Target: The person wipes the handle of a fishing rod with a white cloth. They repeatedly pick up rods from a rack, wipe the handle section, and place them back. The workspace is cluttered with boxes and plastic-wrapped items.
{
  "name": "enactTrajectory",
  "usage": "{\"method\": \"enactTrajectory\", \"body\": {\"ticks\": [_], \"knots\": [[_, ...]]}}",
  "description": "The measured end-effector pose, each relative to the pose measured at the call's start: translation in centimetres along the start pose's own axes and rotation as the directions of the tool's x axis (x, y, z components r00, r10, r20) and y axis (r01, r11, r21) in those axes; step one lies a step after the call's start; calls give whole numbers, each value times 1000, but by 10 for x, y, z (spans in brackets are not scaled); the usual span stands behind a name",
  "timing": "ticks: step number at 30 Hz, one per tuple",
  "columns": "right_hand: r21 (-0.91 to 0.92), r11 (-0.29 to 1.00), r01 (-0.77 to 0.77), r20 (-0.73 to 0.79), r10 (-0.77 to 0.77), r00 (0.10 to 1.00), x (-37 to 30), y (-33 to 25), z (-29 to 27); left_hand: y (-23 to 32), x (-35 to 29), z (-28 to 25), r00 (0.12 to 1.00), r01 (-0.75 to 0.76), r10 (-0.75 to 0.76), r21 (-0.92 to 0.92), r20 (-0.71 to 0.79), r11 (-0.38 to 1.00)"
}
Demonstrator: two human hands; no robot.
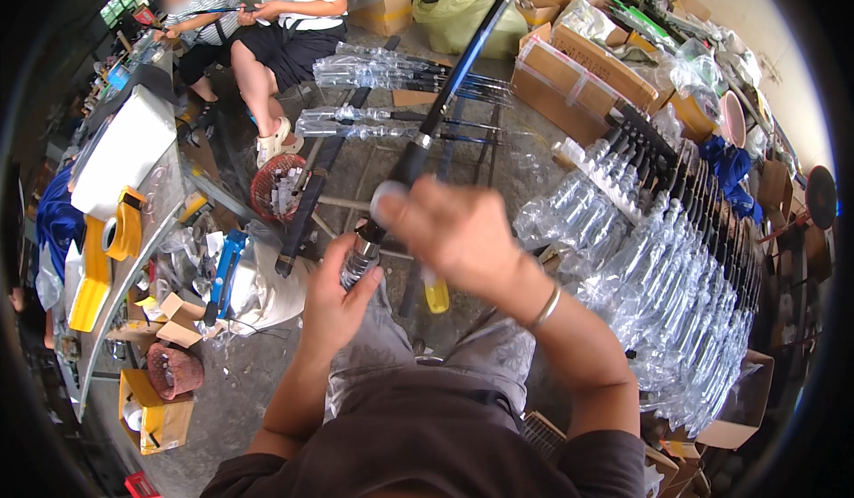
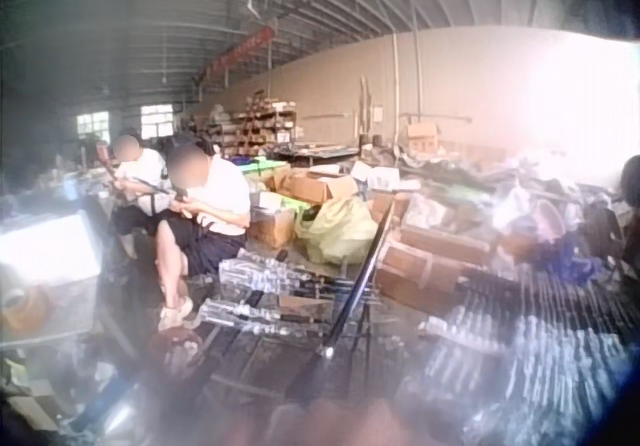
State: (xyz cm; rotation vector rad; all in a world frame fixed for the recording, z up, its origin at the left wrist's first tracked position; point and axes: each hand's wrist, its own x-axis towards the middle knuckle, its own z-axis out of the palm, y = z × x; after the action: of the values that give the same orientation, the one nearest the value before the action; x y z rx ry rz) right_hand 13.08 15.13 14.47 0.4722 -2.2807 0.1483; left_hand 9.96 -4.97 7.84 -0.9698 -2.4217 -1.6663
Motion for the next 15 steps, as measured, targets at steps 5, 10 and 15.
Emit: {"method": "enactTrajectory", "body": {"ticks": [5, 10, 15], "knots": [[65, 992, 110, 67, -115, 991, -12, -20, 4, -1, 1, -4, 954, 285, -220, -401, 203, 871], [-67, 992, -102, -114, 94, 989, 4, 20, -5, 3, 0, -15, 900, 419, -267, -519, 344, 745], [76, 993, 90, -30, -88, 996, -15, -10, 1, -7, -4, -13, 852, 494, -226, -581, 473, 647]]}}
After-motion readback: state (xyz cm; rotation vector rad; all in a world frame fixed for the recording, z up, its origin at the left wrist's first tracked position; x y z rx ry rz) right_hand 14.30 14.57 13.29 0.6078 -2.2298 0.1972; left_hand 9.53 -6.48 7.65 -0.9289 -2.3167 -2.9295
